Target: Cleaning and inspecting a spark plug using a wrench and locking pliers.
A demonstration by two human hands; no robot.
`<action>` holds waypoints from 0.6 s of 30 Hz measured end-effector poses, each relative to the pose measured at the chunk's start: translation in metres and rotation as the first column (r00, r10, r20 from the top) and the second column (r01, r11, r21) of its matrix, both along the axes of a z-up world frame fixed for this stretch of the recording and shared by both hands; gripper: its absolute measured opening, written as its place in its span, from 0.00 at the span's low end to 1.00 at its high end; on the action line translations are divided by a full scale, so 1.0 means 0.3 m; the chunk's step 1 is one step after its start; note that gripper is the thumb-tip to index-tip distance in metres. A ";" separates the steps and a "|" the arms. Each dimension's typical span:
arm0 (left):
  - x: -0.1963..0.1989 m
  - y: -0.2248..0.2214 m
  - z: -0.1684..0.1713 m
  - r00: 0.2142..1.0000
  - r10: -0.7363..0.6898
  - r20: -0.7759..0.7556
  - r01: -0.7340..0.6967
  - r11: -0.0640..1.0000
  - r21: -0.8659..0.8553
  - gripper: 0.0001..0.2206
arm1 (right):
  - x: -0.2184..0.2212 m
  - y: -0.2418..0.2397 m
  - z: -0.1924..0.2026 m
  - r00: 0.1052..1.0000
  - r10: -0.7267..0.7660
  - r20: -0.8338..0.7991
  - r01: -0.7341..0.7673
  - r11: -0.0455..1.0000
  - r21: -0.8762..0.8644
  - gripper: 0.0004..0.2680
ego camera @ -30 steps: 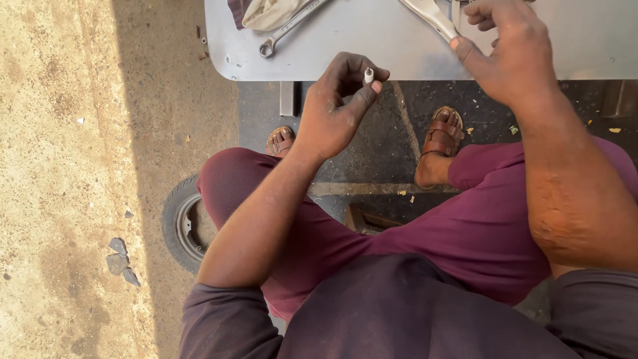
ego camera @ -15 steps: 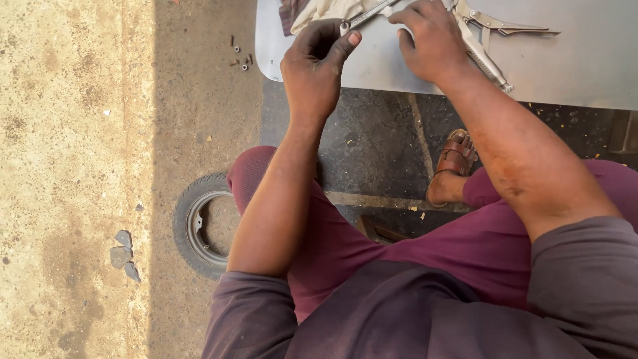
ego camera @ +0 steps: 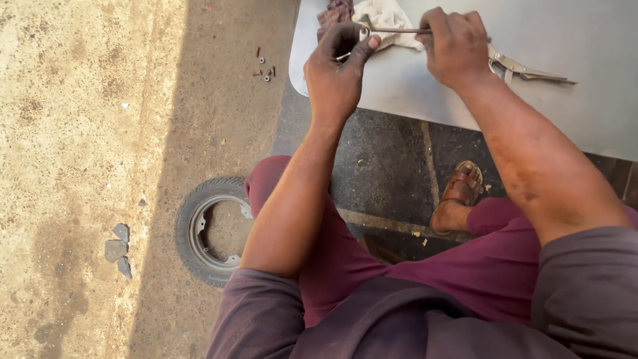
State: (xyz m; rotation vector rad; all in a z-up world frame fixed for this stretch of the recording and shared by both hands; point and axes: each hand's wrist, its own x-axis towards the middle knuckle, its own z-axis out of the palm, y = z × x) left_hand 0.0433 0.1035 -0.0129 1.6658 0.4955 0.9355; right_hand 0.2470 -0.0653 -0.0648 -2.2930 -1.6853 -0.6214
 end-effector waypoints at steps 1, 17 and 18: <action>0.002 -0.001 0.008 0.999 0.004 -0.032 -0.004 1.000 0.003 0.11 | -0.016 -0.024 0.051 0.999 -0.014 -0.046 0.018 0.995 0.094 0.05; 0.160 -0.230 -0.219 0.883 -0.320 -0.345 0.312 0.947 -0.080 0.13 | -0.329 -0.408 0.363 0.525 -0.185 -0.831 0.367 0.930 0.025 0.19; 0.167 -0.233 -0.225 0.880 -0.322 -0.350 0.314 0.946 -0.081 0.13 | -0.335 -0.410 0.356 0.520 -0.186 -0.834 0.369 0.929 0.023 0.19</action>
